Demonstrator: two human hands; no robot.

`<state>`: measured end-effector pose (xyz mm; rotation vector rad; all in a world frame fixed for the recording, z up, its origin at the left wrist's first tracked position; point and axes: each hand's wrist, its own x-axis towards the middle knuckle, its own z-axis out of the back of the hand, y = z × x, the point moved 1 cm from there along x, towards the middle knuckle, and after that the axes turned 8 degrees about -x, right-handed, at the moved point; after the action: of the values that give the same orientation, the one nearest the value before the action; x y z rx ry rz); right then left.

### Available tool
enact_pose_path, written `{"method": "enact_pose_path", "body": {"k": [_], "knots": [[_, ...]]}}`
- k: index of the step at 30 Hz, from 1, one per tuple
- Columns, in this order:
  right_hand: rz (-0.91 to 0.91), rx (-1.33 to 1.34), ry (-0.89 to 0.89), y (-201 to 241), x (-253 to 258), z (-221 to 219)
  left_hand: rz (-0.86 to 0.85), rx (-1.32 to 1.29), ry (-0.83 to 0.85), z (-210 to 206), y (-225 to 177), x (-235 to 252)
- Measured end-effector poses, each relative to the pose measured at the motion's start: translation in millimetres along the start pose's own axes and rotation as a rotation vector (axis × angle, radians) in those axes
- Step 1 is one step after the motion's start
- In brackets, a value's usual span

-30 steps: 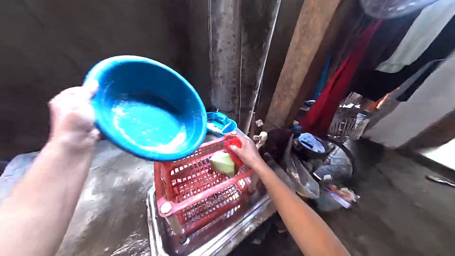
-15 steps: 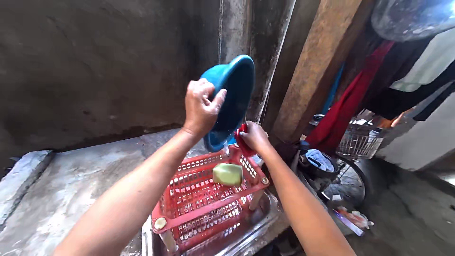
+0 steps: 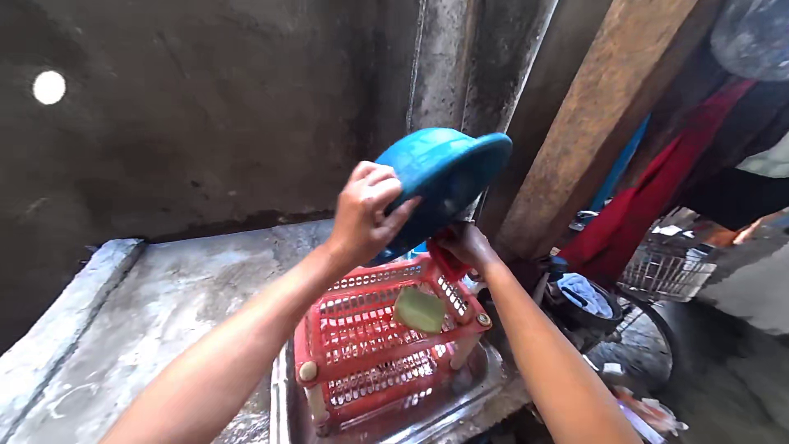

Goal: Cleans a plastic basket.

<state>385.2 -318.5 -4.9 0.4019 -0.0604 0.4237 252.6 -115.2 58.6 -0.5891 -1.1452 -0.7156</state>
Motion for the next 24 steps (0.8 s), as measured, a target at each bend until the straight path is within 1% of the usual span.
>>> {"method": "enact_pose_path", "body": {"k": [2,3,4,7,9,12,14,17,18,19,20,21,22,23,24], "knots": [[-0.024,0.023,0.021,1.5,16.4,-6.0,0.151,0.059,-0.038,53.5,-1.9,-15.2],[-0.031,0.014,0.016,3.5,22.5,-10.5,0.258,0.062,-0.108,80.2,2.2,-27.9],[-0.036,-0.009,0.008,6.7,26.9,-16.1,0.382,0.052,-0.218,106.0,9.3,-44.0],[-0.029,-0.105,-0.002,15.1,33.1,-32.9,0.828,0.008,-0.628,181.0,30.4,-104.0],[-0.019,-0.194,0.052,21.2,35.4,-36.1,1.027,0.041,-0.819,223.4,40.8,-151.4],[0.020,-0.246,0.071,21.7,39.1,-44.4,1.259,0.092,-0.897,258.4,29.9,-217.3],[0.042,-0.255,0.058,23.3,42.5,-51.3,1.347,0.091,-0.972,268.2,21.2,-251.5],[0.108,-0.284,0.109,28.2,42.9,-57.1,1.472,0.023,-1.008,284.3,10.1,-297.4],[0.139,-0.289,0.122,30.9,42.9,-57.1,1.524,0.021,-1.023,289.4,6.1,-302.7],[0.164,-0.290,0.122,32.2,43.0,-57.3,1.579,0.054,-1.000,299.0,5.3,-310.9],[0.170,-0.301,0.123,32.3,43.2,-56.5,1.640,0.148,-0.914,307.8,4.3,-315.9],[0.159,-0.313,0.116,31.6,42.7,-55.0,1.695,0.335,-0.745,315.5,4.2,-318.0],[0.137,-0.333,0.105,31.0,42.1,-54.2,1.693,0.541,-0.506,321.6,3.5,-316.8],[0.102,-0.358,0.098,30.1,42.0,-55.1,1.611,0.695,-0.286,328.5,6.3,-317.0],[0.060,-0.383,0.097,28.1,42.9,-57.9,1.486,0.776,-0.131,324.5,9.5,-309.2]]}}
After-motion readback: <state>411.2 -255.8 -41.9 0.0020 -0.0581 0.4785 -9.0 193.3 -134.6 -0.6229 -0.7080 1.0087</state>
